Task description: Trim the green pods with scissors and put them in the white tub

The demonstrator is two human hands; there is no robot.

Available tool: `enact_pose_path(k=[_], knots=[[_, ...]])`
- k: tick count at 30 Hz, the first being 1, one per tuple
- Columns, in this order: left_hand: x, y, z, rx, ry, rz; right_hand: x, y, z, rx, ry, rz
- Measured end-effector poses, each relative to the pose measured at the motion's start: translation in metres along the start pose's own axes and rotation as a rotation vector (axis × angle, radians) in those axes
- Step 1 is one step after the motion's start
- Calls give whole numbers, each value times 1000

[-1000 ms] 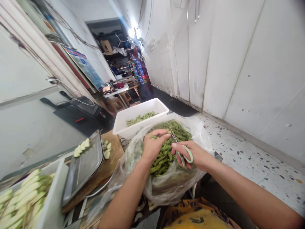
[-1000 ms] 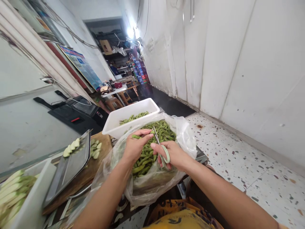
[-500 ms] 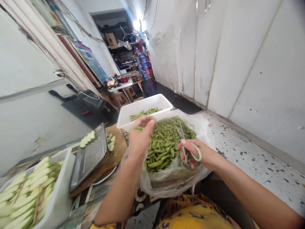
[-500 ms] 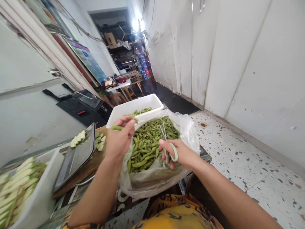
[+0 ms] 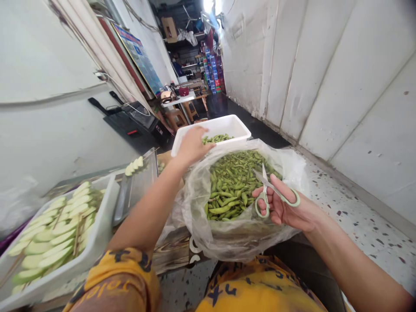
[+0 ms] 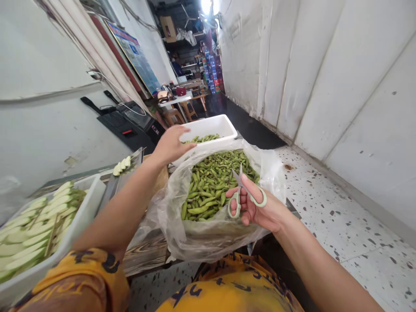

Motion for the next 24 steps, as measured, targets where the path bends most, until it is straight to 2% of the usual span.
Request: enact_pose_path(k=[2, 3, 4, 5, 7, 10, 12, 14, 17, 20, 24], knots=[[-26, -41, -25, -157, 271, -203, 0, 0, 0, -12, 2, 1], [-42, -58, -38, -197, 416, -276, 0, 0, -1, -21, 7, 3], [-55, -69, -47, -182, 511, -314, 0, -1, -3, -30, 13, 7], [-67, -76, -54, -133, 570, -341, 1, -1, -4, -43, 20, 11], [-81, -82, -64, 4, 617, -366, 1, -2, -6, -86, 21, 25], [-89, -81, -70, 109, 603, -370, 1, -3, -8, -168, 1, 52], [-86, -77, -66, 85, 530, -329, 0, -3, -8, -204, -14, 61], [-79, -71, -58, -43, 412, -230, 0, -4, -8, -229, -33, 58], [-73, -62, -52, -359, 260, -37, 0, -3, -11, -314, -78, 61], [-73, -65, -56, -570, 248, 37, 0, 1, -15, -442, -135, 84], [-75, -72, -55, -706, 265, 59, 1, 3, -19, -517, -176, 95]])
Point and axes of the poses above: each hand's wrist, its own x-axis towards the middle knuckle, its own z-axis out of the back of the hand, y = z × x, the point moved 8 cm from there along x, towards the middle knuckle, and after that the axes turned 8 degrees about -z, right-handed, at the moved point
